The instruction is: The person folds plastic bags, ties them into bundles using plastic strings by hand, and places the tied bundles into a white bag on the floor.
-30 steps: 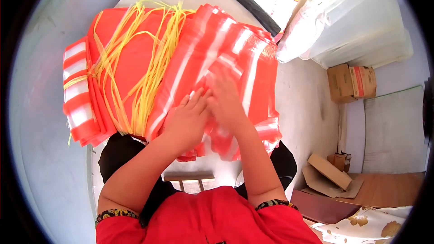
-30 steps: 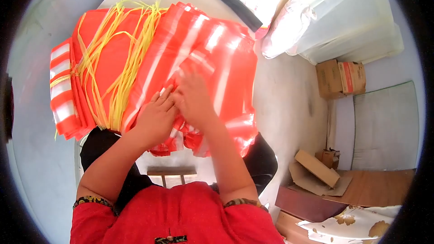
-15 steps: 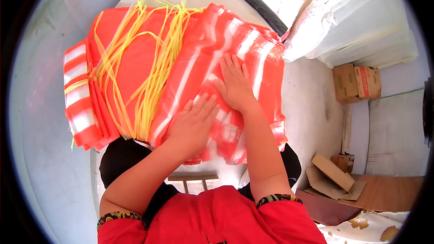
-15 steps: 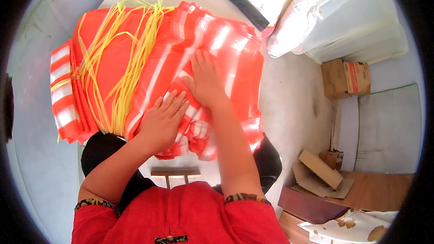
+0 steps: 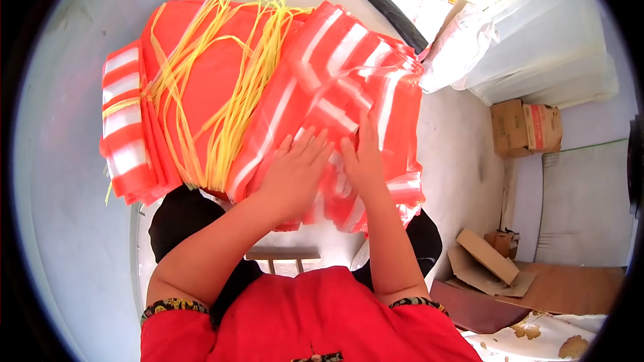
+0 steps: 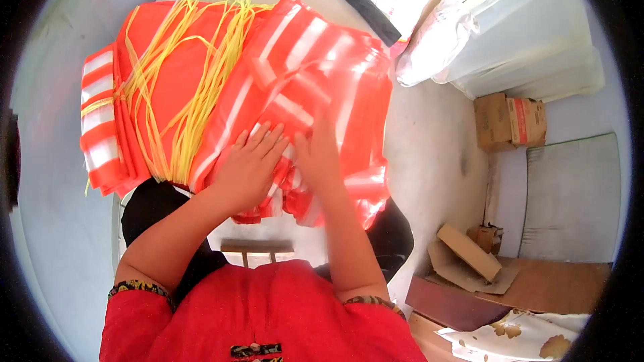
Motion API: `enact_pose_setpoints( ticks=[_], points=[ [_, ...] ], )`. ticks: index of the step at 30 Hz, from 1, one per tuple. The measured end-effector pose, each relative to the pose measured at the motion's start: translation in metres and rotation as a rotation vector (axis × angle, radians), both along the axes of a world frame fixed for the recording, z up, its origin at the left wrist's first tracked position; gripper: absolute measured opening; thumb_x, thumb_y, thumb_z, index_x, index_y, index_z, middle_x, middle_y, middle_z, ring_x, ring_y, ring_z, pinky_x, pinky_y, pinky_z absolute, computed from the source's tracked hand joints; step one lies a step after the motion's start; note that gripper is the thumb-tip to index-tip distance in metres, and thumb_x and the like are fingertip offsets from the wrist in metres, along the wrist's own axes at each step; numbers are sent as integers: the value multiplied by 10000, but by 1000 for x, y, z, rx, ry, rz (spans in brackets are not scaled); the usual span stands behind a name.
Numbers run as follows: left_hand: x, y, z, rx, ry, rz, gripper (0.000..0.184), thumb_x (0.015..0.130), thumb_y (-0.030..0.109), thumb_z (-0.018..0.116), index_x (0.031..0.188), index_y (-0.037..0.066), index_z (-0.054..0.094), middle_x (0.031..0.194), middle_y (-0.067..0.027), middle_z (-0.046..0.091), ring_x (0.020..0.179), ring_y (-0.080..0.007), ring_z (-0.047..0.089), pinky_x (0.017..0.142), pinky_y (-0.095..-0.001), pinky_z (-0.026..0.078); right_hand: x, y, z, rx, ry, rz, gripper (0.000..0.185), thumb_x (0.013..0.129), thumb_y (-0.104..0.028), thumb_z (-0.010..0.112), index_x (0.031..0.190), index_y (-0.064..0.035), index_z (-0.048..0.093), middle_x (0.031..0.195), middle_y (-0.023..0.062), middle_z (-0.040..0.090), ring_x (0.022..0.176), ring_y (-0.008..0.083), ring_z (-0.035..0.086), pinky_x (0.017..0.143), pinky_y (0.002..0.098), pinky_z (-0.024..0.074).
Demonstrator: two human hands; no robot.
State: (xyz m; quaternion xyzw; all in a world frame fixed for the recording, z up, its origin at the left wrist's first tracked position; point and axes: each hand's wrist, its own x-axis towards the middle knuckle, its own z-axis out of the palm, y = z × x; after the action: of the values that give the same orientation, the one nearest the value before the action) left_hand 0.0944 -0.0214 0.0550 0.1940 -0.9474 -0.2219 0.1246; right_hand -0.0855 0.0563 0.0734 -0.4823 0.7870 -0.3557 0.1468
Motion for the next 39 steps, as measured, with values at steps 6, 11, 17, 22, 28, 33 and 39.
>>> enact_pose_setpoints(
  ticks=[6,11,17,22,28,33,39],
  points=[
    [4,-2,19,497,128,-70,601,930,127,551,1515,2,496,1578,-222,486,1597,-388,257,1281,-545,243,8,-7,-17,-105,-148,16,701,1013,-223,635,1619,-20,345,1664,284,273,1519,434,346,1244,484,313],
    [17,-20,30,634,183,-150,406,918,90,530,1294,35,672,1198,-183,728,1327,-333,590,1194,-459,387,11,-18,0,12,-120,9,756,937,-227,729,1594,-30,411,1715,298,192,1584,406,272,1261,462,298],
    [21,-20,27,625,289,-88,265,919,35,554,1130,20,712,1008,-160,727,956,-363,696,987,-427,522,24,-8,5,46,-92,-73,899,843,-184,811,1612,-29,371,1688,303,247,1520,398,381,1195,454,410],
    [18,-36,17,282,356,97,241,885,0,605,1098,-4,719,1141,-177,706,1087,-367,658,969,-442,529,14,-19,9,-24,-84,-105,1041,748,-111,881,1630,-28,334,1617,266,366,1434,350,492,1116,425,496],
    [3,-43,-1,91,329,94,343,861,-3,598,1192,-29,686,1291,-185,665,1275,-373,593,1077,-446,498,0,-26,2,-90,-494,-89,1128,717,19,856,1669,-59,254,1597,207,411,1407,288,510,1076,378,526],
    [-13,-45,6,-11,299,141,531,917,83,623,1429,-31,538,1486,-240,544,1427,-415,482,1197,-481,398,6,-39,21,-151,-525,-99,1103,741,61,814,1676,-83,246,1555,169,452,1352,263,538,1015,353,556],
    [-20,-48,8,68,191,224,649,955,204,669,1520,-28,451,1560,-252,482,1469,-428,433,1232,-503,348,-33,-74,24,-242,-659,-32,999,778,87,753,1649,-82,295,1449,150,552,1245,255,609,969,366,575]
  ],
)
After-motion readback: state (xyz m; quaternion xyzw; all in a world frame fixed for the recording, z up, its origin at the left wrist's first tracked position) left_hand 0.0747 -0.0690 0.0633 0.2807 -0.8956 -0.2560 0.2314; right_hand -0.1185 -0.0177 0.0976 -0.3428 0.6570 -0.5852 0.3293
